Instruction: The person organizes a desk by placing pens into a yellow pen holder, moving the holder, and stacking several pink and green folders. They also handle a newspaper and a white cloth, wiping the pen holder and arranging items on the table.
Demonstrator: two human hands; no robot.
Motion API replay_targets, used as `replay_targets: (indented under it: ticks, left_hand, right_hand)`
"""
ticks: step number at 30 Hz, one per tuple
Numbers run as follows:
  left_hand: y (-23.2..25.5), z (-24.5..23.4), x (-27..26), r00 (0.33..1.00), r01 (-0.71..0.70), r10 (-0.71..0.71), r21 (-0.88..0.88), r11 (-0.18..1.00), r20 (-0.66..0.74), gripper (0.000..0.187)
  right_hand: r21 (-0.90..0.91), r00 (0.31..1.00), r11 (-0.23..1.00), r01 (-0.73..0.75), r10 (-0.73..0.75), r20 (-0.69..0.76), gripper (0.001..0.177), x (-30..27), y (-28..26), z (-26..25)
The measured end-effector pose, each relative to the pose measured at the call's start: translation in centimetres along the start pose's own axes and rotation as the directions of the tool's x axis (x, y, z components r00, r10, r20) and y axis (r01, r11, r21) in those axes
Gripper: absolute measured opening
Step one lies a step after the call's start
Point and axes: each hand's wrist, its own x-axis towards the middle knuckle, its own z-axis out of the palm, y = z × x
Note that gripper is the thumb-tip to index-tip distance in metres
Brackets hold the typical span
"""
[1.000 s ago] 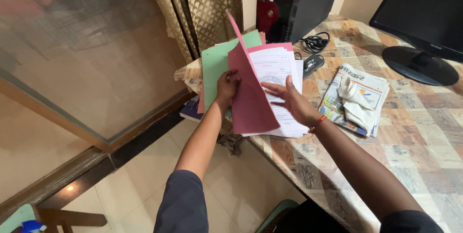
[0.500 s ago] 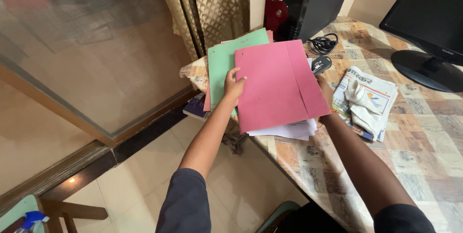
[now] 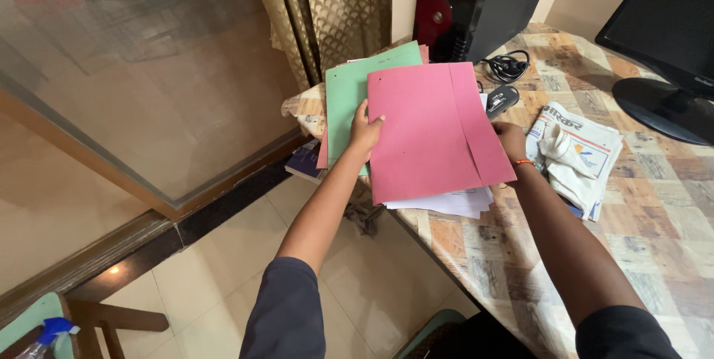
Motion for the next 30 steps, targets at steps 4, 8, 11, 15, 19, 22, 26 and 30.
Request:
replay_targets:
  ticks: [4, 8, 11, 15, 19, 22, 26, 30]
  left_hand:
    - [0.1, -0.2, -0.1, 0.999, -0.038, 0.039, -0.031, 0.999, 0.024, 0.076]
    - [0.4, -0.5, 0.0, 0.997, -0.032, 0.037, -0.07, 0.997, 0.072, 0.081]
    - [0.7, -0.9, -0.3, 0.994, -0.029, 0.038, -0.084, 0.996, 0.106, 0.084]
    - [1.4, -1.2, -0.8, 0.992, 0.019, -0.013, -0.044, 0.999, 0.127, 0.086]
    - [1.5, -1.2, -0.8, 0.992, 0.007, 0.0, -0.057, 0.998, 0.129, 0.086]
    - [1.0, -1.2, -0.6, 0.992, 0.018, -0.01, -0.066, 0.998, 0.125, 0.086]
    - [0.0, -1.0, -0.3, 0.997, -0.007, 0.017, -0.136, 0.991, 0.078, 0.084]
    - [0.0, -0.3, -0.2, 1.0, -0.01, 0.013, -0.143, 0.99, 0.024, 0.077]
  right_hand:
    - [0.035, 0.998, 0.998, 0.055, -0.056, 0.024, 0.032, 3.1, 3.6, 0.9]
    - [0.281, 0.995, 0.955, 0.093, -0.097, 0.003, 0.026, 5.3, 6.3, 2.1]
    - [0.411, 0.995, 0.907, 0.091, -0.098, -0.003, 0.022, 6.1, 6.7, 2.9]
    - [0.353, 0.988, 0.924, 0.147, -0.15, -0.019, 0.024, 6.8, 5.5, 2.6]
    - [0.286, 0.994, 0.957, 0.055, -0.078, 0.072, 0.038, 5.5, 2.4, 1.6]
    - [0.363, 0.979, 0.924, -0.122, 0.051, 0.199, 0.053, 3.3, -0.5, 0.3]
    - [0.404, 0.89, 0.817, -0.411, 0.263, 0.372, 0.079, 0.8, -3.9, -1.6]
    - [0.367, 0.799, 0.791, -0.49, 0.239, 0.552, 0.076, -0.9, -4.3, -2.4]
